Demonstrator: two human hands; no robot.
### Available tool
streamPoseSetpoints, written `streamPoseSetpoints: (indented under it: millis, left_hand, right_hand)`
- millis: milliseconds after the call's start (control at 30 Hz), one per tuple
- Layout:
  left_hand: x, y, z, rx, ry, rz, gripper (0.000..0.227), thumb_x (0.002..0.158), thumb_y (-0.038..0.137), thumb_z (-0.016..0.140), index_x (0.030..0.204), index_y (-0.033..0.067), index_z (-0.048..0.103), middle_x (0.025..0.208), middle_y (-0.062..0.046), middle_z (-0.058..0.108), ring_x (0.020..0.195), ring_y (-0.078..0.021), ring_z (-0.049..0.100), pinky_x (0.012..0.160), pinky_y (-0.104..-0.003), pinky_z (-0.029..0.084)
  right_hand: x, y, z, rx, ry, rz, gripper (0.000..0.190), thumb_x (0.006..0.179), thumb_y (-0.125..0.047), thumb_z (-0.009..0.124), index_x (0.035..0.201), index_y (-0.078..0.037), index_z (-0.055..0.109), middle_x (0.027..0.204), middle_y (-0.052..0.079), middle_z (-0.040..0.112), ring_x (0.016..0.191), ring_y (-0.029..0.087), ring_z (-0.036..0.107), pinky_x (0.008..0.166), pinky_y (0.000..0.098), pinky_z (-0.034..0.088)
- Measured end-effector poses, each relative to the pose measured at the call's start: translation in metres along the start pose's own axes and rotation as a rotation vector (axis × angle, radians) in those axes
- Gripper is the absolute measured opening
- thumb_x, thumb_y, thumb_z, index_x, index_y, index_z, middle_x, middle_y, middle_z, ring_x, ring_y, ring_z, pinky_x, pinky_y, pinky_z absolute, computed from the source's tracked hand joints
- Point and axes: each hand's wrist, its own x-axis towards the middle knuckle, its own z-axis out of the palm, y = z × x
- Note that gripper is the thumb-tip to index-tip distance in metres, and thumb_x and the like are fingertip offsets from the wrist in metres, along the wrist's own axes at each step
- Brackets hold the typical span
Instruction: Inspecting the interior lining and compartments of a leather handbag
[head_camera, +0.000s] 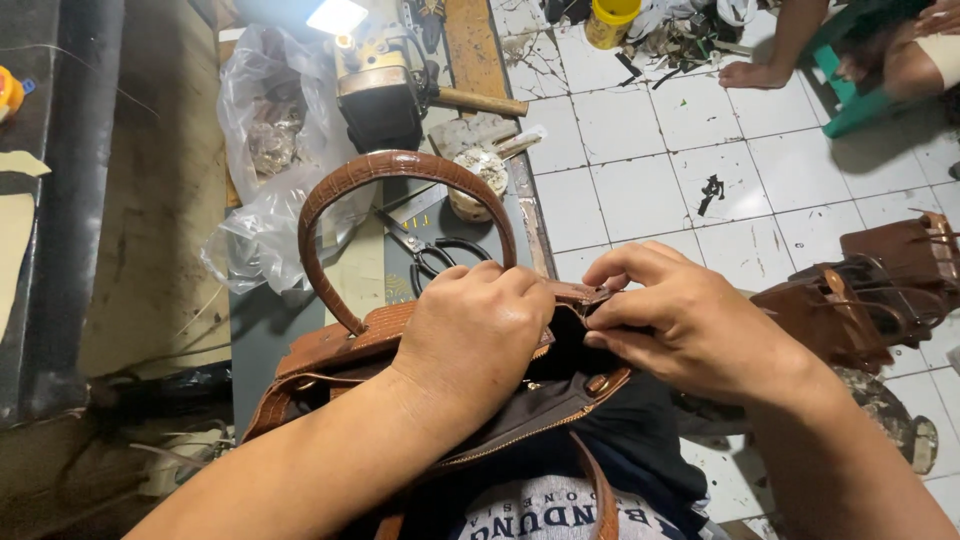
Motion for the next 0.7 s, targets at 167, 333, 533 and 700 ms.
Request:
streamPoseSetpoints:
  millis: [167,333,533,700]
  left_hand:
    - [0.001,-0.005,-0.005,-0.095,0.033,0.020,0.014,0.085,0.020,0.068,0.073,0.0160,0.062,0.076,-0.002,0.063,0.069,-0.0271,0.062,0.060,-0.042,0.047]
    - [0.002,-0.003,-0.011,-0.050,0.027,0.059,0.010,0.084,0.016,0.067,0.075,0.0172,0.062,0.078,-0.002,0.062,0.069,-0.0259,0.060,0.058,-0.040,0.046]
    - [0.002,0.002,-0.012,-0.006,0.057,0.035,0.013,0.085,0.013,0.065,0.074,0.0186,0.060,0.081,-0.001,0.059,0.071,-0.0236,0.060,0.062,-0.037,0.046]
    - [0.005,0.002,-0.018,0.014,0.046,0.089,0.013,0.091,0.014,0.060,0.078,0.0167,0.060,0.087,-0.004,0.057,0.070,-0.0250,0.057,0.060,-0.039,0.046]
  right_hand:
    - [-0.001,-0.001,-0.002,-0.020,0.033,0.072,0.013,0.086,-0.024,0.077,0.094,-0.014,0.081,0.111,0.004,0.071,0.104,0.019,0.068,0.090,0.0319,0.052]
    - [0.001,0.006,0.004,-0.067,0.239,0.385,0.020,0.084,-0.022,0.079,0.103,-0.018,0.072,0.085,-0.004,0.079,0.060,0.009,0.068,0.060,0.0243,0.052]
    - [0.016,0.021,-0.007,-0.136,0.006,0.015,0.029,0.085,-0.013,0.075,0.114,-0.014,0.077,0.110,0.003,0.081,0.096,0.020,0.077,0.087,0.0325,0.057]
    - [0.020,0.015,-0.004,-0.123,0.040,0.001,0.024,0.088,-0.012,0.069,0.111,-0.011,0.077,0.101,0.004,0.081,0.088,0.019,0.077,0.082,0.0308,0.058]
